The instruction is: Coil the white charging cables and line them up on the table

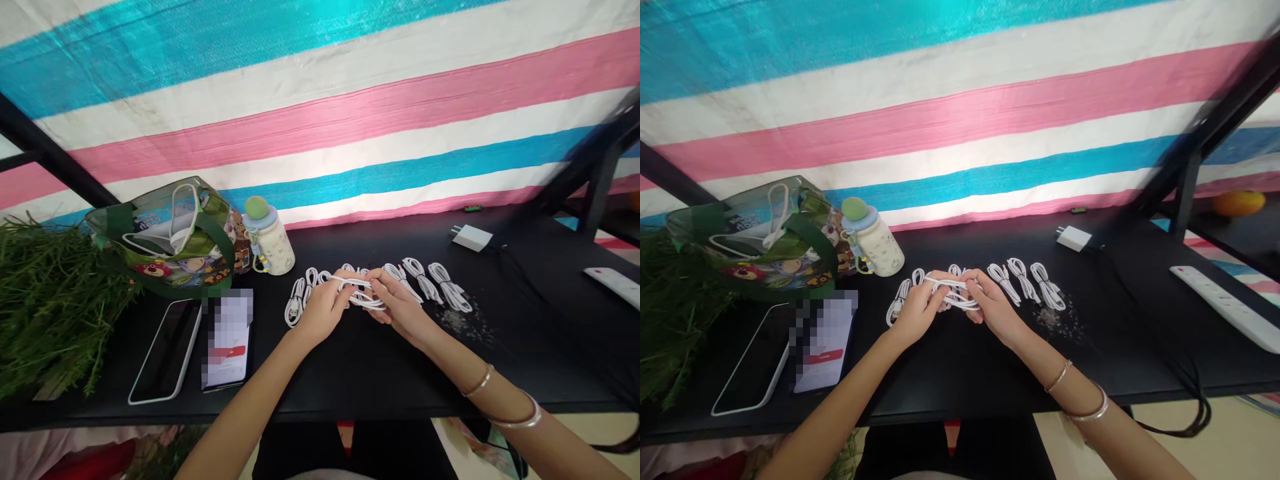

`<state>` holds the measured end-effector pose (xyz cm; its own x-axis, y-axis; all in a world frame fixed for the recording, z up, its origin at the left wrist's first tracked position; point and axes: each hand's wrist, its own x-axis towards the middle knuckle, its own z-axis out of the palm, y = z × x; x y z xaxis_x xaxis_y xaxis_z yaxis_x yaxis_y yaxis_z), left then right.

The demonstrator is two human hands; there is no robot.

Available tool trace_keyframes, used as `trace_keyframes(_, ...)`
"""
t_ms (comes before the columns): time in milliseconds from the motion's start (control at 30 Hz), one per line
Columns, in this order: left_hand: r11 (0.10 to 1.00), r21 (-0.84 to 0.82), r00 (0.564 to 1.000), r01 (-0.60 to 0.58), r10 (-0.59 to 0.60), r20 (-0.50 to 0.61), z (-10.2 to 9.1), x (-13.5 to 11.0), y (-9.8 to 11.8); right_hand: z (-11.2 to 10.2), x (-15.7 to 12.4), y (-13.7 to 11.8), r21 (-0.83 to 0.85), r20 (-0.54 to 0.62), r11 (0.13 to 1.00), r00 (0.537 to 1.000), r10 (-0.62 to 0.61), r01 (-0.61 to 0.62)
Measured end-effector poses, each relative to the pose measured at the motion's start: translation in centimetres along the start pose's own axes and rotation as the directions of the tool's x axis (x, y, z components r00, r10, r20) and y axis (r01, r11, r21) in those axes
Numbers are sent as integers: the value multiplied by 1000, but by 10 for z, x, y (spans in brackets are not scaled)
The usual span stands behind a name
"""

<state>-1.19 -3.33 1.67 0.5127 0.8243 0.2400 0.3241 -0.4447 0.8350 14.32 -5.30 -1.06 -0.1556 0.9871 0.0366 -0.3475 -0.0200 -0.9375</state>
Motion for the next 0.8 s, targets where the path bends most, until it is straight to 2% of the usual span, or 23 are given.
trace_keyframes(100,1000,-20,1000,-14,14,-6,0,0,0,0,-1,0,0,-17,1000,1000,-16,16)
trace_keyframes(300,998,-43,999,-35,34,-6,-1,0,3,4,-6,-12,-63,-28,997,999,31,-33)
trace_keyframes(533,996,-47,997,-71,70,-28,-2,0,3,5,-6,-12,-153,-3,988,1000,-17,17)
trace_keyframes(800,999,-14,999,-44,44,14,-3,0,6,5,-6,-15,-252,16,967,999,-41,43)
